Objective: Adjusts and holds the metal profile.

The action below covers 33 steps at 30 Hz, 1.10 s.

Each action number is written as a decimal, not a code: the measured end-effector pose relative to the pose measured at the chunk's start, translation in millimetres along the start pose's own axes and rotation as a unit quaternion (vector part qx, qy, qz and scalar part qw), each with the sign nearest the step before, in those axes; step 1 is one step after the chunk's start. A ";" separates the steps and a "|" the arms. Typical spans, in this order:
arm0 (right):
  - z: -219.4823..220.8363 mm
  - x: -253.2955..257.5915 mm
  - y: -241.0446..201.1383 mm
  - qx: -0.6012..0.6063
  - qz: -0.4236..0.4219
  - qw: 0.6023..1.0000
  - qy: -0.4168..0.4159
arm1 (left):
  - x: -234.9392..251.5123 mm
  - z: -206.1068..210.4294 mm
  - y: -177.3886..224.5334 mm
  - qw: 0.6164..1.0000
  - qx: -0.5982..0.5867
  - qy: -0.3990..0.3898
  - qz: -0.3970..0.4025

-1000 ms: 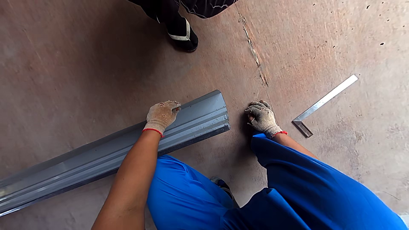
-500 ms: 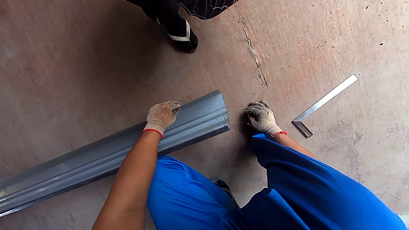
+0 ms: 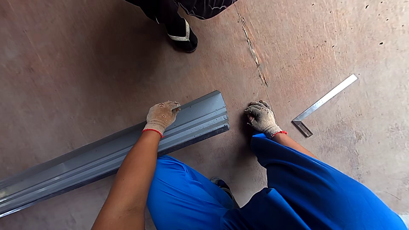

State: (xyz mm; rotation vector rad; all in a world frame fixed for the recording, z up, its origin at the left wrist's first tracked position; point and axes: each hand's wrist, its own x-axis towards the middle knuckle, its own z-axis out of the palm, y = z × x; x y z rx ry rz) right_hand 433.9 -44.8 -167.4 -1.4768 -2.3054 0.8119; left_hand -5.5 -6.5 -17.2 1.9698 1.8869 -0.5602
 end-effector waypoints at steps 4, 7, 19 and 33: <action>1.9 -1.9 1.0 -0.001 -0.004 1.000 0.003 | -0.3 -2.4 0.9 1.000 -0.004 -0.005 -0.001; 0.9 -3.7 0.1 0.001 -0.006 1.000 0.001 | 0.5 -0.7 -0.9 1.000 -0.003 -0.005 0.004; 0.1 0.4 0.5 -0.001 -0.002 1.000 -0.003 | 1.6 0.5 -2.1 1.000 0.001 -0.007 0.003; -0.5 -2.7 -0.7 -0.003 -0.011 1.000 0.002 | 2.9 0.8 -2.6 1.000 0.007 -0.003 0.007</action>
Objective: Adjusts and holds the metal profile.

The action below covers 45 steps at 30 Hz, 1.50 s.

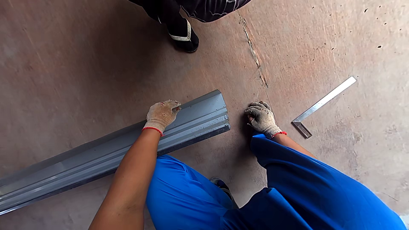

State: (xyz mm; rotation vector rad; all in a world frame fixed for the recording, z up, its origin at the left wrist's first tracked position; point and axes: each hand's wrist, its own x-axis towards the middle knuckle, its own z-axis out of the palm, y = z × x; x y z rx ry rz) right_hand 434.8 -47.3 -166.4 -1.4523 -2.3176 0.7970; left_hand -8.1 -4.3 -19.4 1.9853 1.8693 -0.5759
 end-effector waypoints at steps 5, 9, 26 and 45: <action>-0.5 2.7 -0.7 0.011 0.010 1.000 -0.004 | -0.5 -1.2 0.2 1.000 -0.002 -0.001 -0.001; -1.1 1.4 -2.7 0.007 0.007 1.000 0.002 | 0.5 1.3 -1.0 1.000 0.000 -0.003 -0.007; 1.3 1.1 0.4 0.001 0.005 1.000 0.004 | -0.8 0.8 1.2 1.000 0.005 -0.004 -0.010; 2.2 0.9 1.9 0.001 0.003 1.000 0.002 | -0.8 1.6 -0.2 1.000 -0.001 0.002 -0.007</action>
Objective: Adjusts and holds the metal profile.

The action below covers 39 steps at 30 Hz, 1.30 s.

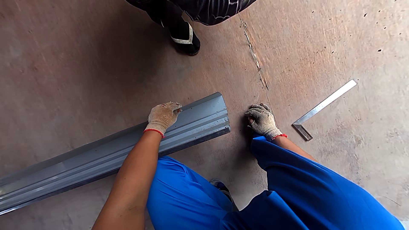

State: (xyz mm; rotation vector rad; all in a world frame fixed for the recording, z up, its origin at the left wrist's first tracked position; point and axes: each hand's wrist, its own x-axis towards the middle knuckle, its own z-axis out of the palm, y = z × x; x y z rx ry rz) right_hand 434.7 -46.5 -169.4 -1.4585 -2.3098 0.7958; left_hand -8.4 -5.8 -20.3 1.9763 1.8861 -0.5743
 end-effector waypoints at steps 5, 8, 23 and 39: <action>0.5 -0.1 0.3 -0.004 -0.001 1.000 -0.002 | -0.8 0.2 0.2 1.000 -0.002 0.008 0.007; 0.1 0.2 0.3 -0.003 -0.001 1.000 -0.004 | -0.3 0.8 -0.7 1.000 -0.004 0.006 0.007; -1.4 1.0 -1.6 -0.003 0.001 1.000 -0.003 | 0.5 0.3 -0.8 1.000 0.003 0.000 0.005; -2.6 1.1 -3.0 0.002 0.005 1.000 -0.009 | 0.9 -1.8 -0.4 1.000 0.002 0.003 0.010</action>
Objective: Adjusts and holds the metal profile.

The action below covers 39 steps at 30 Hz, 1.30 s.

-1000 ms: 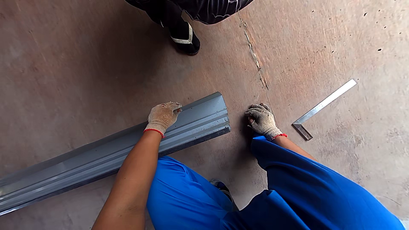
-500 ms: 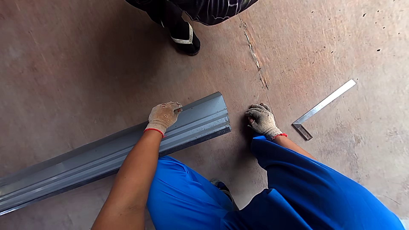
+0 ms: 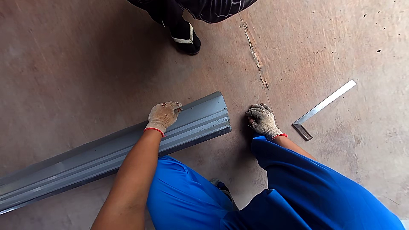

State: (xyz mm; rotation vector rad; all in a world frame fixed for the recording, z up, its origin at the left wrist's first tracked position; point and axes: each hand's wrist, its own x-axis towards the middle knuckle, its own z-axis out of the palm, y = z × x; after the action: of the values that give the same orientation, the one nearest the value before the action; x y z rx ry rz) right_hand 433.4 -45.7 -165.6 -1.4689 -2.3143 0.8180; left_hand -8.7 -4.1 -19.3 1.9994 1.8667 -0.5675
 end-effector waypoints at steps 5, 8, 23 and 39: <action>2.3 -0.8 3.0 0.002 0.000 1.000 0.002 | -0.3 0.2 1.5 1.000 0.001 -0.004 -0.009; 1.6 -0.2 2.5 0.004 -0.001 1.000 -0.002 | -1.0 1.8 0.9 1.000 0.001 0.008 -0.004; 1.9 0.1 2.8 -0.006 -0.005 1.000 0.000 | -1.2 2.5 -0.5 1.000 -0.002 0.003 -0.005; 3.0 -0.1 2.3 0.005 0.003 1.000 0.006 | -1.3 2.5 -0.9 1.000 -0.003 0.009 -0.004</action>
State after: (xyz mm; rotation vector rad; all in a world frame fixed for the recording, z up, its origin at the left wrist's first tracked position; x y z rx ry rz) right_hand 433.6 -46.0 -169.4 -1.4725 -2.2947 0.8177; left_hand -9.8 -6.5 -20.7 2.0008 1.8862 -0.5477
